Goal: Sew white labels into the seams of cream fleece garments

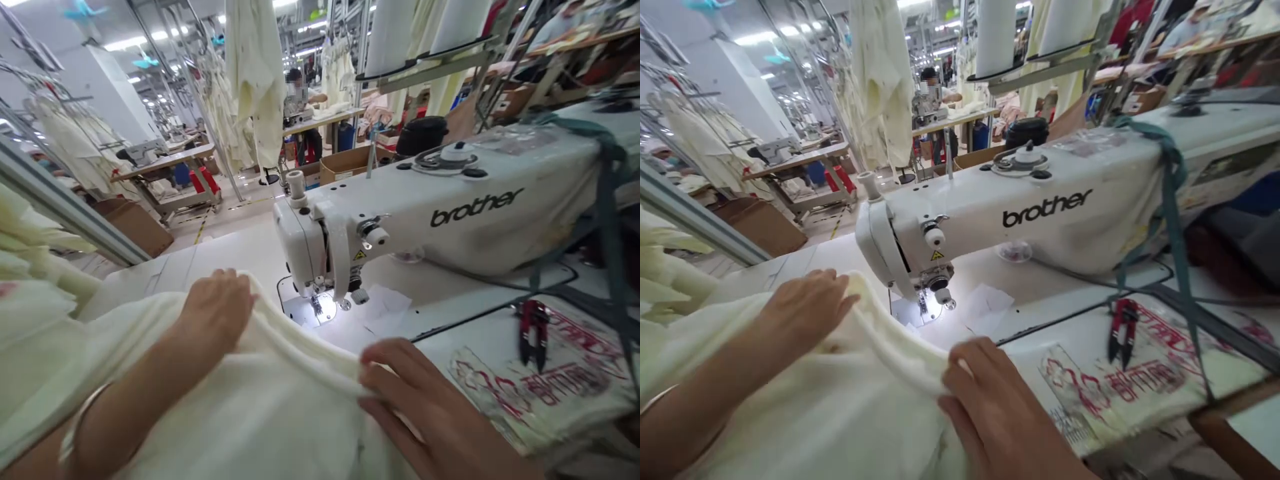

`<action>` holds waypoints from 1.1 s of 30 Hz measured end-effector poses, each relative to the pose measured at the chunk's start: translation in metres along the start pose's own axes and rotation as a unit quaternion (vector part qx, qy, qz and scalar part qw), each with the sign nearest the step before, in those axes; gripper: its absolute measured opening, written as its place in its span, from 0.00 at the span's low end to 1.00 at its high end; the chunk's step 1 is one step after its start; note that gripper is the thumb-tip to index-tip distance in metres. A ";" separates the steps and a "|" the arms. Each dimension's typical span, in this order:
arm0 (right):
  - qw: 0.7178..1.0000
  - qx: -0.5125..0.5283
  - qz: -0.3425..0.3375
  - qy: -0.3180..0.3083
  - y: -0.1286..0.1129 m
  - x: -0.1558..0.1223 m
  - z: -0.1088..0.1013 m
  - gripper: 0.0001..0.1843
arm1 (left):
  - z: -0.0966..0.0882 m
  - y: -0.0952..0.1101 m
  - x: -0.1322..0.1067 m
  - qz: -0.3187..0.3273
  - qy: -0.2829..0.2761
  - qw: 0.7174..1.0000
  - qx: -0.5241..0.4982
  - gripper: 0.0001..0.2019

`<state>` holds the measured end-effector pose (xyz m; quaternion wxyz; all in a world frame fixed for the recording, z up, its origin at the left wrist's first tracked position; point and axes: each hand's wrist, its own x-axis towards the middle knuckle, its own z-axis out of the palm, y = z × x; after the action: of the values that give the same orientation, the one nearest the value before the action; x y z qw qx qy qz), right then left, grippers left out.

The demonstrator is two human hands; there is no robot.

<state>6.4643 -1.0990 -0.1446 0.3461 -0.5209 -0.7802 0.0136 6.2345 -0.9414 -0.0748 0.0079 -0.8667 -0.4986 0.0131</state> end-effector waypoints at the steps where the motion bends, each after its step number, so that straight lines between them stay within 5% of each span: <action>1: 1.000 0.006 -0.005 -0.013 0.000 -0.004 -0.011 0.09 | -0.009 0.015 -0.013 0.054 -0.035 0.998 -0.001 0.19; 4: 0.996 0.033 0.041 -0.070 0.005 -0.015 -0.033 0.07 | -0.020 0.052 -0.035 0.203 -0.173 0.957 -0.113 0.20; 7: 0.967 0.054 0.186 -0.168 0.014 -0.017 -0.034 0.07 | -0.002 0.062 -0.027 0.247 -0.225 0.930 -0.153 0.19; 10: 0.941 0.077 0.258 -0.206 0.019 -0.016 -0.032 0.07 | 0.019 0.054 -0.010 0.252 -0.211 0.936 -0.128 0.19; 14: 0.949 0.104 0.241 -0.176 0.024 -0.013 -0.034 0.08 | 0.021 0.051 -0.006 0.250 -0.207 0.939 -0.110 0.21; 20: 0.940 0.079 0.253 -0.215 0.035 -0.004 -0.025 0.06 | 0.002 0.112 -0.026 0.136 -0.216 0.965 0.062 0.12; 25: 0.943 0.097 0.235 -0.216 0.041 -0.001 -0.025 0.06 | 0.027 0.142 -0.032 0.181 -0.113 0.966 -0.143 0.11; 29: 0.938 0.147 0.213 -0.231 0.049 0.006 -0.031 0.06 | 0.050 0.130 -0.026 0.204 -0.105 0.948 -0.221 0.08; 33: 0.918 0.215 0.193 -0.271 0.056 0.021 -0.039 0.06 | 0.051 0.118 -0.022 0.173 -0.135 0.925 -0.310 0.09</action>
<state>6.5268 -1.0696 -0.1253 0.2159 -0.5505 -0.7070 0.3879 6.3236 -1.0197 -0.1286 -0.3311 -0.8887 -0.3164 -0.0239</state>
